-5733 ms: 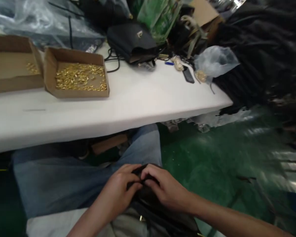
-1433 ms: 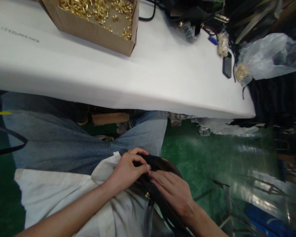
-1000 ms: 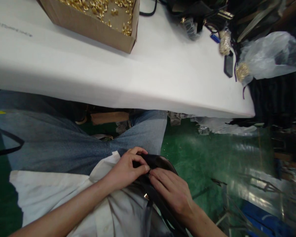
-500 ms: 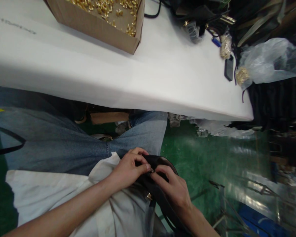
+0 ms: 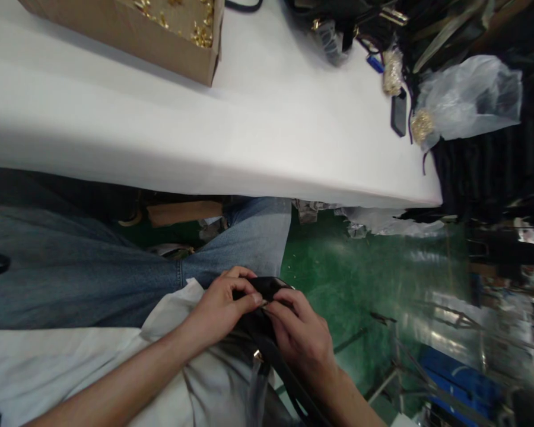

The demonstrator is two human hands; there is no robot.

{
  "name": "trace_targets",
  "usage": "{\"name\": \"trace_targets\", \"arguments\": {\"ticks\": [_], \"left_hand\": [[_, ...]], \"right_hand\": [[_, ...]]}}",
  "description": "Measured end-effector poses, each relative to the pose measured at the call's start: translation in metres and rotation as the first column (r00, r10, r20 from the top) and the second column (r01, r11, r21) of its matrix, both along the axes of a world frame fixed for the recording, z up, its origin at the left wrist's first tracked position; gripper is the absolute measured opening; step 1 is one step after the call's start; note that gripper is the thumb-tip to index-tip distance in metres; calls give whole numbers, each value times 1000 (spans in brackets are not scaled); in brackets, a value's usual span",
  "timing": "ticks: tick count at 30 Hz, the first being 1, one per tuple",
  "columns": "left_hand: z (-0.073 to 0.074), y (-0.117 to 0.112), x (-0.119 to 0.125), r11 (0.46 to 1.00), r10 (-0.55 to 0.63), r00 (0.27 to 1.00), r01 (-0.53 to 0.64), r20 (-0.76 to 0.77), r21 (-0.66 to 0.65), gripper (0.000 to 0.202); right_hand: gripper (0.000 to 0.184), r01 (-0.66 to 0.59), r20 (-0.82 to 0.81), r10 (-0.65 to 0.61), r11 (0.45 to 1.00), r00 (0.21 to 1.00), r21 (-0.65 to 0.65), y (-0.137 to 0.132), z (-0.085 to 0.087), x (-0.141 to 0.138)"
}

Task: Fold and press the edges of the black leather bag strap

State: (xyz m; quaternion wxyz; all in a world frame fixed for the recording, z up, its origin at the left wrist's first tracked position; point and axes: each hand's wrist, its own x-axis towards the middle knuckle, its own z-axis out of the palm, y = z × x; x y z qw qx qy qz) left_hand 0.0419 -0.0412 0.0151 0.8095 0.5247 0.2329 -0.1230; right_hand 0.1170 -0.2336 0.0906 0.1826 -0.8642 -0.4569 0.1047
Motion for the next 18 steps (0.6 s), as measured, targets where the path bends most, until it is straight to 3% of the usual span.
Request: {"name": "trace_targets", "arguments": {"ticks": [8,12,18], "left_hand": [[16,-2,-9,986,34,998,-41,45,163,20],[20,0,-20,989,-5,999,-1,41,148,9],[19,-1,-19,989,76,995,-83,63,125,9]], "right_hand": [[24,-81,-67,79,996,995,-23,-1,-4,27],[26,-187,-11,187,982,982,-10,-3,-5,35],[28,-259,81,257,966,963,14,-5,-5,38]]}}
